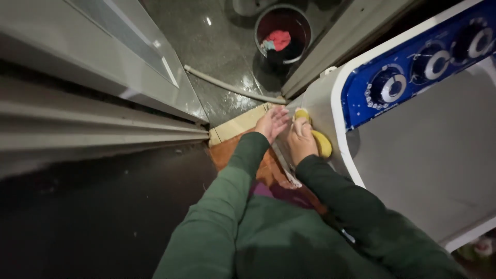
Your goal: Cleaning the exterior and interior components of a washing machine using a sponge and soapy water.
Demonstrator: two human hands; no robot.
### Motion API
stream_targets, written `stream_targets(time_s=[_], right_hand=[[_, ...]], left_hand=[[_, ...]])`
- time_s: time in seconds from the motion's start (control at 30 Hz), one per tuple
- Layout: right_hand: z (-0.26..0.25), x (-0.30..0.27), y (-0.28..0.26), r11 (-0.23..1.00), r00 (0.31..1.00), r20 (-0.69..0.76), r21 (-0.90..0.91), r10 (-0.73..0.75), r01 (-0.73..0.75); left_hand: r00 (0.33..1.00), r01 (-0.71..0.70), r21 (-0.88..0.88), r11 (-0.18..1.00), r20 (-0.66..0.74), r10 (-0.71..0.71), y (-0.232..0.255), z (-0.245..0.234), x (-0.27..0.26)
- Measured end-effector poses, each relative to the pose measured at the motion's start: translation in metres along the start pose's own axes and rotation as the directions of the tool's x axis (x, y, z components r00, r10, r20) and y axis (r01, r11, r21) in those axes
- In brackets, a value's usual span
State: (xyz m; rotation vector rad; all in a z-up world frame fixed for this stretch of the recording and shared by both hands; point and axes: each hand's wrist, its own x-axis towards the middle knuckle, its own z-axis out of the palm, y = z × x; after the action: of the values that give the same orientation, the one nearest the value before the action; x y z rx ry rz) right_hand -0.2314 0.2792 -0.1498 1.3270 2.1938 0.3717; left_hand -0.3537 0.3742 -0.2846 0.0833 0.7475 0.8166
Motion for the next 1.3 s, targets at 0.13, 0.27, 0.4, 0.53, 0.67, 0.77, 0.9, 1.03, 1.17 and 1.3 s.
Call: stream_targets(time_s=[0.13,0.27,0.4,0.53,0.67,0.77,0.9,1.03,1.17,1.3], right_hand=[[-0.044,-0.011,-0.001,0.995,0.979,0.201,-0.104,0.016,0.005],[-0.060,0.006,0.016,0.991,0.971,0.239,-0.126,-0.002,0.033],[-0.096,0.038,0.044,0.999,0.980,0.197,0.013,-0.037,0.036],[-0.169,0.050,0.092,0.987,0.937,0.348,0.158,-0.017,-0.040],[-0.177,0.070,0.125,0.928,0.943,-0.094,-0.171,0.318,-0.330],[-0.182,0.076,0.117,0.900,0.916,-0.070,-0.170,0.395,-0.401],[-0.189,0.045,0.115,0.967,0.972,-0.068,-0.102,0.226,-0.232],[-0.217,0.043,0.163,0.976,0.987,-0.051,0.165,0.154,-0.144],[-0.215,0.071,0.224,0.870,0.917,0.139,0.288,0.374,-0.399],[-0.162,0.091,0.239,0.801,0.872,0.187,0.344,0.452,-0.489]], left_hand=[[0.988,0.151,0.020,0.988,0.018,-0.151,-0.008,-0.007,-0.006],[0.905,0.416,0.053,0.908,0.075,-0.419,-0.006,0.017,-0.025],[0.910,0.408,0.089,0.909,0.039,-0.413,0.010,0.031,-0.040],[0.945,0.325,0.020,0.946,-0.057,-0.323,0.022,-0.030,-0.001],[0.973,0.191,0.083,0.978,-0.147,-0.178,0.045,-0.056,0.017],[0.971,0.187,0.124,0.974,-0.177,-0.164,0.061,-0.034,0.005],[0.982,0.186,0.275,0.943,-0.077,-0.171,0.056,0.008,-0.006],[0.993,-0.055,0.477,0.877,0.117,-0.001,0.031,0.056,-0.010],[0.891,-0.430,0.586,0.687,0.400,0.216,0.063,0.137,-0.046],[0.786,-0.601,0.598,0.530,0.562,0.257,0.069,0.161,-0.031]])
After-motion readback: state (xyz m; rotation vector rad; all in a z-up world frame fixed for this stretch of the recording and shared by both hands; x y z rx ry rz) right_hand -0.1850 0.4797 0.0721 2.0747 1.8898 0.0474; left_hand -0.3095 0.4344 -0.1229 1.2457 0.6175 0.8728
